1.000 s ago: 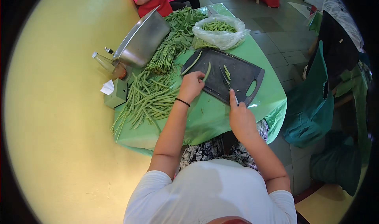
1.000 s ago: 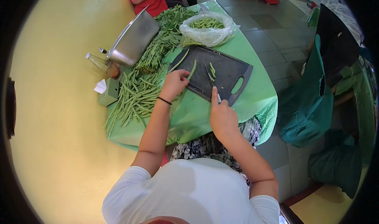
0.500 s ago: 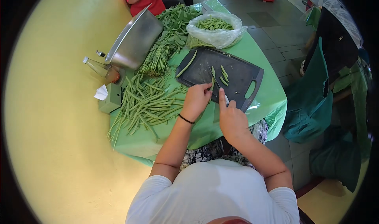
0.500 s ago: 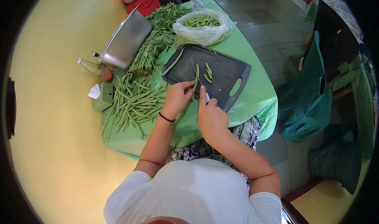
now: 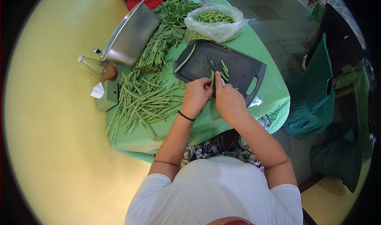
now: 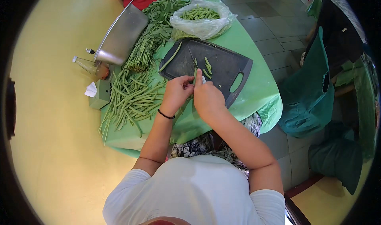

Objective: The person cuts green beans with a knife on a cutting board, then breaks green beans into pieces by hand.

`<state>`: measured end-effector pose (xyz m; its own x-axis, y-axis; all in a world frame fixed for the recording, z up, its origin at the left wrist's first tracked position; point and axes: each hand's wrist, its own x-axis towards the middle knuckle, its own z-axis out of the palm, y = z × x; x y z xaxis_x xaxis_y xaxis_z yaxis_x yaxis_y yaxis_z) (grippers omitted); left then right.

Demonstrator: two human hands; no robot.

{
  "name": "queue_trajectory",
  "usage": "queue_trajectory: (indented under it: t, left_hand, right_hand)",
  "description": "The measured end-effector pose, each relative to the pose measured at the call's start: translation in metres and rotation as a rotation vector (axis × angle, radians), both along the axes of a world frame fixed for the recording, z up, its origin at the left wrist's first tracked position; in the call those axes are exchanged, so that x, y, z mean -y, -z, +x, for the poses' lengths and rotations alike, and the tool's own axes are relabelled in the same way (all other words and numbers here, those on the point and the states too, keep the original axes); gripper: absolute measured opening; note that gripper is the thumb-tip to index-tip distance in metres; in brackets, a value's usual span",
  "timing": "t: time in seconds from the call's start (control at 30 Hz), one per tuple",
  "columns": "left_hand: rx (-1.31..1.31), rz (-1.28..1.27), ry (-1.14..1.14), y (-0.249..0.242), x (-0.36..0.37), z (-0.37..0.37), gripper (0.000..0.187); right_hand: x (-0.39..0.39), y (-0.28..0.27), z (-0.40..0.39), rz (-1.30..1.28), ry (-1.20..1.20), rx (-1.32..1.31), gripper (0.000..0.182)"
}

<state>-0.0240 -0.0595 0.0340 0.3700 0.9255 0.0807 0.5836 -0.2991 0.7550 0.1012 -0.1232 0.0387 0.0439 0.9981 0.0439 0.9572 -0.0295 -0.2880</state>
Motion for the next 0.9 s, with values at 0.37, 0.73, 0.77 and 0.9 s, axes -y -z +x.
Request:
queue_trajectory:
  t: [0.37,0.73,0.77,0.9]
  left_hand:
    - [0.02,0.022,-0.047,0.01,0.005,0.008,0.03]
    - [0.002,0.023,-0.043,0.001,0.024,0.002,0.024]
    - [0.006,0.027,-0.041,0.0,0.027,0.001,0.023]
    - [0.014,0.14,-0.07,0.008,0.004,0.0,0.019]
  right_hand:
    - [0.034,0.003,-0.015,-0.009,0.095,0.039,0.065]
    - [0.047,0.021,-0.031,0.023,0.207,0.18,0.069]
    - [0.04,0.022,-0.032,0.034,0.212,0.167,0.069]
    - [0.042,0.017,-0.018,0.085,0.142,0.137,0.069]
